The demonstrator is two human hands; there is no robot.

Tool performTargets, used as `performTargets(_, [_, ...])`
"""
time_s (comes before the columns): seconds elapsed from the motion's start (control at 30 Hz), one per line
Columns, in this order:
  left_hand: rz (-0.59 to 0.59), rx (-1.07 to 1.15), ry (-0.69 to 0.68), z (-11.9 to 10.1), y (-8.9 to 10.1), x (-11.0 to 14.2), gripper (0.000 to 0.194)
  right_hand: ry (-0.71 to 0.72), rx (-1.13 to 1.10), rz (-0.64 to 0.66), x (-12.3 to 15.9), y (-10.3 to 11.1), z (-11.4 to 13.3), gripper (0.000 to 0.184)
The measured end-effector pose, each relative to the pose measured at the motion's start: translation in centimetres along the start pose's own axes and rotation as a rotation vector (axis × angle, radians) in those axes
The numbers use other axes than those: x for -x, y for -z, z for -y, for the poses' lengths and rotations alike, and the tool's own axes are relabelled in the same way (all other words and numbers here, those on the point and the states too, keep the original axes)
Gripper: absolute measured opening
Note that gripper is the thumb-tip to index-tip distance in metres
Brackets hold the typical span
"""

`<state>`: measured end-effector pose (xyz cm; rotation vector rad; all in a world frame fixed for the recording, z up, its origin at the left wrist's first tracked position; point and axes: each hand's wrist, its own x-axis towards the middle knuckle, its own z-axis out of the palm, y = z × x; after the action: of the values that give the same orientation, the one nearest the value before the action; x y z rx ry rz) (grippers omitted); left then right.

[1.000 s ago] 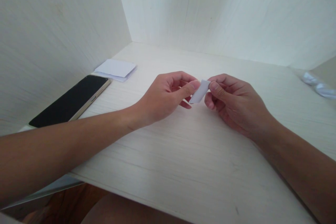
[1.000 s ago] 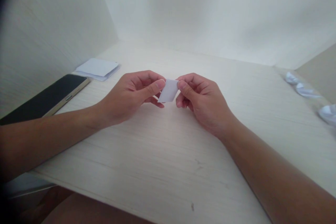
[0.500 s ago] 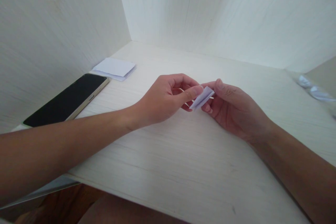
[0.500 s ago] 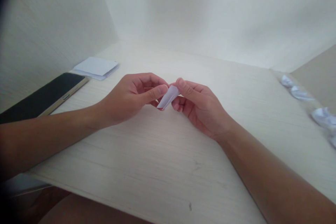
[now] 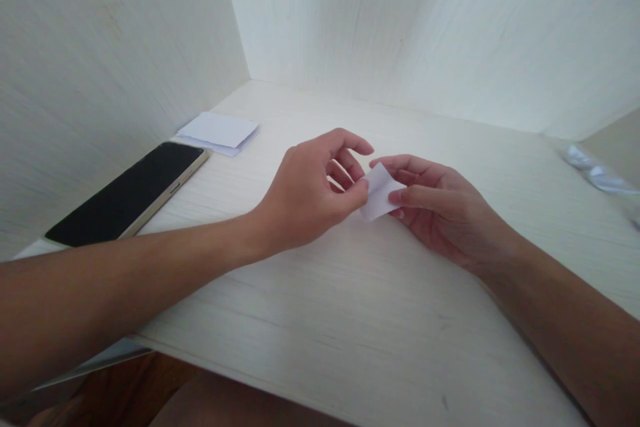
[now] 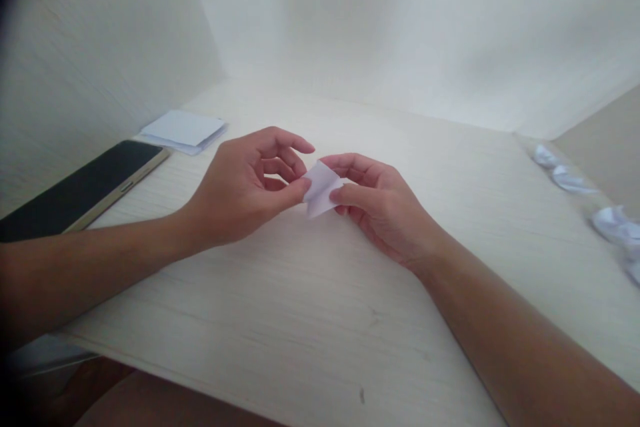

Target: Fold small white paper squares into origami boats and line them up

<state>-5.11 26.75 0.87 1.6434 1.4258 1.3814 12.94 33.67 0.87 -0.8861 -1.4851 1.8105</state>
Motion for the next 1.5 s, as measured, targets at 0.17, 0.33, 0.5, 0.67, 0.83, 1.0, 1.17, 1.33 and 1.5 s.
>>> performTargets(0.17, [0.016,0.138,0.304,1.0,0.1,-1.1,0.042,0.084,0.308,-0.092,-0.4,1.0,-0.7,0.026])
performTargets(0.33, [0.118,-0.092,0.309,1.8,0.8,-1.7,0.036,0.255,0.786,-0.086,-0.3,0.9,-1.2,0.014])
performTargets(0.5, [0.153,-0.512,0.104,1.8,1.5,-2.0,0.019,0.353,0.923,-0.038,-0.2,0.7,-1.5,0.015])
performTargets(0.67, [0.188,-0.557,0.103,2.0,1.5,-2.0,0.017,0.404,1.067,-0.004,-0.1,0.6,-1.4,0.018])
performTargets(0.83, [0.158,-0.503,0.105,2.3,1.4,-2.0,0.021,0.465,1.188,0.023,0.0,0.7,-1.4,0.021])
performTargets(1.0, [0.139,-0.479,0.065,2.2,1.4,-1.8,0.014,0.432,1.251,-0.023,-0.1,0.8,-1.4,0.021])
performTargets(1.17, [0.131,-0.431,-0.082,2.3,1.3,-1.3,0.012,0.376,1.264,-0.047,0.0,0.5,-1.3,0.023])
performTargets(1.33, [0.173,-0.362,-0.201,2.5,1.2,-1.3,0.017,0.305,1.260,-0.066,0.1,0.2,-1.2,0.024])
performTargets(1.5, [0.249,-0.397,-0.293,2.6,1.6,-1.4,0.021,0.327,1.258,-0.062,0.2,0.2,-1.2,0.021])
